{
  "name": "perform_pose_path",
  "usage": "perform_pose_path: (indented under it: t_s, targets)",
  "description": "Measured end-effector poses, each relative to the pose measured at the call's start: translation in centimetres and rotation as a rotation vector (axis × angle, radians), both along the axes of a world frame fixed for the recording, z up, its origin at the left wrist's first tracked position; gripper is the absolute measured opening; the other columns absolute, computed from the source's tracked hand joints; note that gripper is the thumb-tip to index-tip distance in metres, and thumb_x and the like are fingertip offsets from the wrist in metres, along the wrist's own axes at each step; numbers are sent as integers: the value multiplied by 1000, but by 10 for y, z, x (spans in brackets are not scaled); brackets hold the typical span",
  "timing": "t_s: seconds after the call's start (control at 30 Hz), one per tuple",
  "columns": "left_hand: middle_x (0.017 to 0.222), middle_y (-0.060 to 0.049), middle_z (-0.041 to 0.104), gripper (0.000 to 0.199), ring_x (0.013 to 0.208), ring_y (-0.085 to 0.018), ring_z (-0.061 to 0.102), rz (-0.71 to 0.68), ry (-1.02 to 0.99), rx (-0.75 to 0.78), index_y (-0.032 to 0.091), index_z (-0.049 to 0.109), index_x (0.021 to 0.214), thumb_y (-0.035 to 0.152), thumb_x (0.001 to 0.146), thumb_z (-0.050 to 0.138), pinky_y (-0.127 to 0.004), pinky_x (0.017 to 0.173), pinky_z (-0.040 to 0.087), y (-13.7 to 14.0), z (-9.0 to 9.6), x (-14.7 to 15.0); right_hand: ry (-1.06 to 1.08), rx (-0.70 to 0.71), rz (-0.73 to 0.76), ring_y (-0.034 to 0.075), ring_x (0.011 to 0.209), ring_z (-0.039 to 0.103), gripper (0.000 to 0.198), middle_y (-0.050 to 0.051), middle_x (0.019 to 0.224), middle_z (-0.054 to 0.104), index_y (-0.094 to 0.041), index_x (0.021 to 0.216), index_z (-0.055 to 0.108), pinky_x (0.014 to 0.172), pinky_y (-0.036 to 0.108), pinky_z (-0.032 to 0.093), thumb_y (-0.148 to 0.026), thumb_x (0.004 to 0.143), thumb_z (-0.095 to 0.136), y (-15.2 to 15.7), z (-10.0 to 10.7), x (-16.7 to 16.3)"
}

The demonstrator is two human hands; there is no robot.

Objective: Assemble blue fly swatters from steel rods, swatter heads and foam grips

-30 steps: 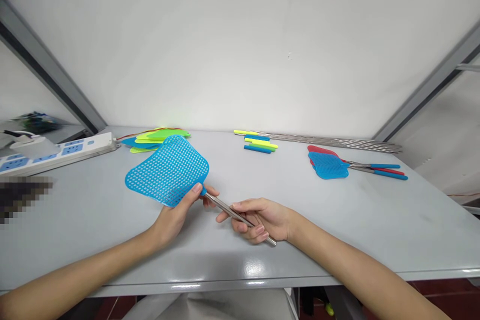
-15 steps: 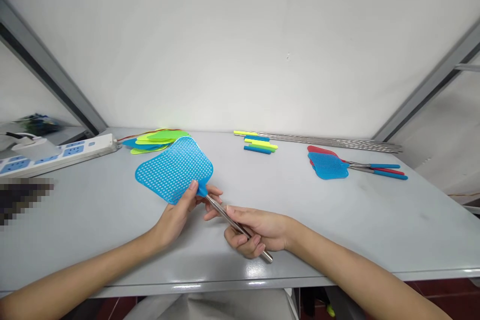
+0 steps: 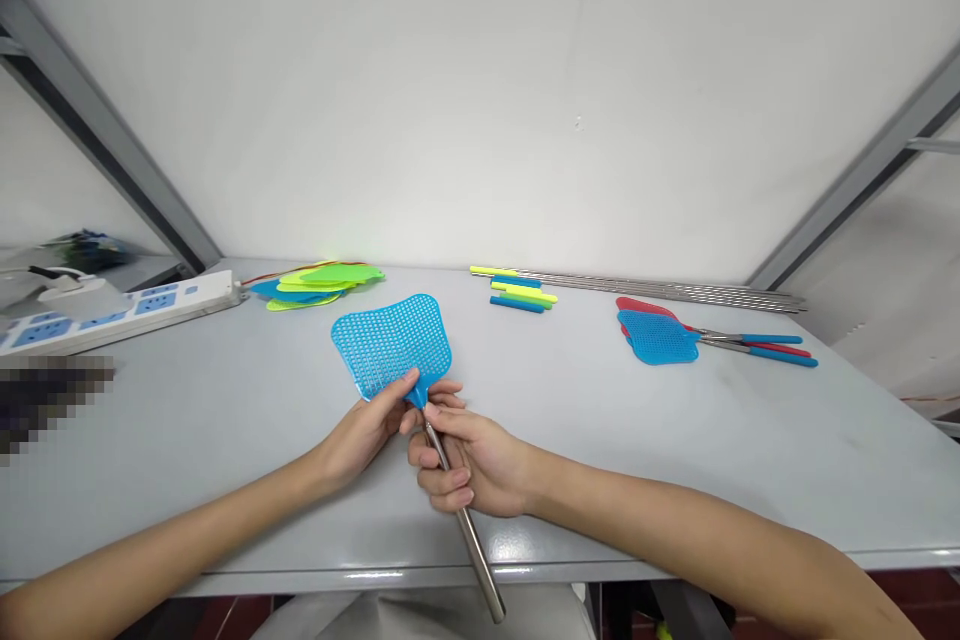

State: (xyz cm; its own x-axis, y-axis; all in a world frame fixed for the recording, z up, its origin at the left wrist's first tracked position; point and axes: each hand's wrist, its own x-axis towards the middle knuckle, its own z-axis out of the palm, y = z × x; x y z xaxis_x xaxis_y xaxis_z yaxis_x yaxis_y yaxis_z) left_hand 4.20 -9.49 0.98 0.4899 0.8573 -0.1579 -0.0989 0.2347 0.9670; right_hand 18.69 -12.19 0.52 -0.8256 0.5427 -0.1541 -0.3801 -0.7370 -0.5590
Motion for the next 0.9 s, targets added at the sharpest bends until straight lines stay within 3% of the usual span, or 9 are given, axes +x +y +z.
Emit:
perform_pose_path:
  t_s: [0.2, 0.37, 0.6, 0.9]
  targets:
    - [86, -6, 65, 44, 90, -20, 55, 128, -41, -11, 13, 59, 57, 45, 77, 37, -32, 87, 36, 6, -7, 1, -49, -33, -143, 2, 35, 12, 18, -7, 52, 25, -18, 75, 42, 30, 12, 8, -35, 80, 38, 3, -3, -16]
    - [84, -6, 66, 41, 85, -19, 57, 68, 111, 39, 11, 61, 86, 45, 76, 38, -33, 84, 38, 8, -6, 3, -167, 15, -257, 2, 34, 10, 23, -7, 51, 22, -19, 68, 36, 28, 11, 6, -40, 79, 38, -2, -6, -21]
    - [93, -5, 63, 42, 88, -18, 55, 30, 281, 225, 12, 61, 90, 45, 77, 37, -31, 89, 35, 9, -4, 3, -199, 53, -310, 2, 33, 9, 24, -8, 50, 20, -20, 68, 34, 27, 11, 7, -41, 78, 37, -5, -8, -20]
    - [100, -4, 61, 41, 97, -18, 51, -87, 226, 208, 14, 60, 96, 43, 79, 35, -31, 92, 32, 9, -2, 0, -196, 10, -271, 2, 33, 8, 28, -9, 48, 19, -19, 66, 32, 27, 11, 7, -44, 78, 38, -4, -8, -17]
